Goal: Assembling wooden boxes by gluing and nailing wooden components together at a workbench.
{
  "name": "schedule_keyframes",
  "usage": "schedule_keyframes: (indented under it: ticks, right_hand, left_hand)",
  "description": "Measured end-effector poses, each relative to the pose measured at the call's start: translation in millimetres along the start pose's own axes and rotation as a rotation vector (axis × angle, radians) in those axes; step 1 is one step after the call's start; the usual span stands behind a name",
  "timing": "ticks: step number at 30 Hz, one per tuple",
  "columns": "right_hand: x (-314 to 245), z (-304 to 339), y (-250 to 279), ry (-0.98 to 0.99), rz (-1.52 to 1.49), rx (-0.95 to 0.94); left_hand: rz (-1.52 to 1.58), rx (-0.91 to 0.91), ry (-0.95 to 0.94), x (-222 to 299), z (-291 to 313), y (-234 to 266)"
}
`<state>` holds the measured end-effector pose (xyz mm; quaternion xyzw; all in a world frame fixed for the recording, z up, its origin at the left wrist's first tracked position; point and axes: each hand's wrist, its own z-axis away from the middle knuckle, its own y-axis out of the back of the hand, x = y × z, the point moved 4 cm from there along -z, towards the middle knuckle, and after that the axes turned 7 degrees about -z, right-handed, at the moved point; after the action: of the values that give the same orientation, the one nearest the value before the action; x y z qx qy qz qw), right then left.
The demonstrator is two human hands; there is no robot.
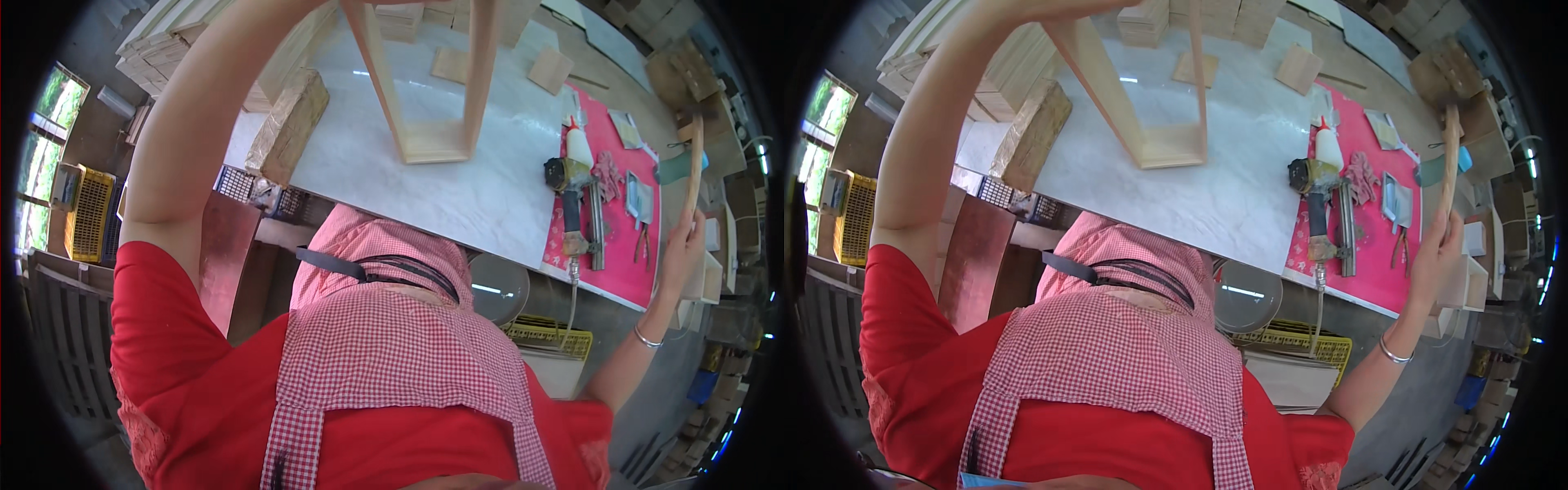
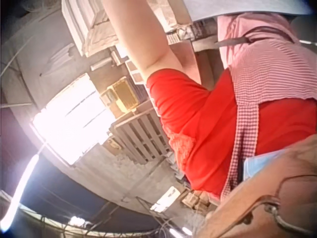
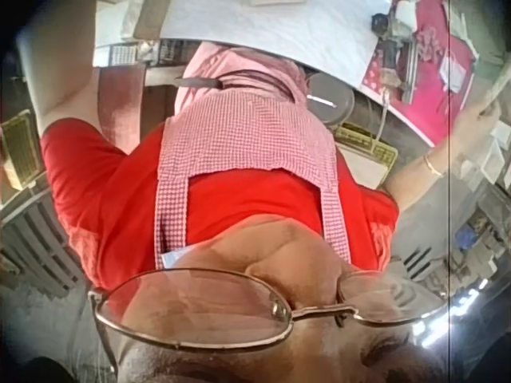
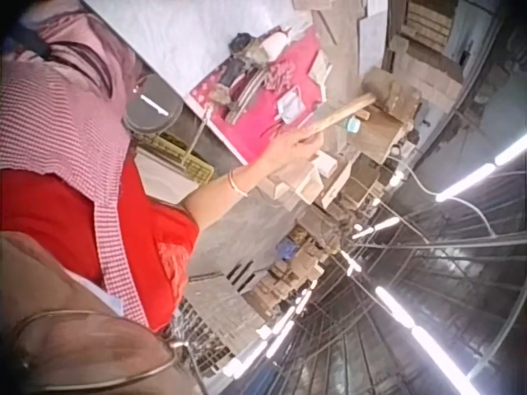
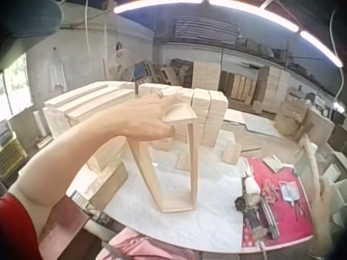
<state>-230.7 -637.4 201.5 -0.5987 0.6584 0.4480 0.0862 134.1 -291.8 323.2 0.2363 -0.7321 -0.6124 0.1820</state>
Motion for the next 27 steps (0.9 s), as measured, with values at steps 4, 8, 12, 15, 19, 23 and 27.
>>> schedule_keyframes:
  ticks: [4,8,12,15,19,23,27]
  right_hand:
    - [189.4,24.2,58.5,-0.313,0.457,0.073]
    - [251.2,42.1,56.9,-0.712,0.324,0.132]
    - [301.0,35.1,59.5,-0.818,0.32,0.083]
    - [345.2,46.7,78.8,-0.79,0.209,0.058]
    - [338.0,42.1,58.5,-0.772,0.467,-0.043]
    - [325.0,42.4,52.5,-0.729,0.632,-0.236]
    - [241.2,24.1,10.2,-0.496,0.713,-0.151]
  left_hand:
    - [0.183,0.169,-0.099,-19.7,9.6,-10.6]
    - [0.31,0.336,-0.159,-25.6,43.2,-34.9]
    - [0.193,0.584,-0.377,-68.1,71.0,-87.3]
    - [0.161,0.667,-0.454,-81.4,93.0,-144.9]
    - [0.056,0.437,-0.323,-80.8,136.7,-177.6]
    - [-0.22,0.194,-0.402,-72.8,153.4,-196.4]
    - [-0.079,0.193,-0.239,-56.8,169.3,-202.1]
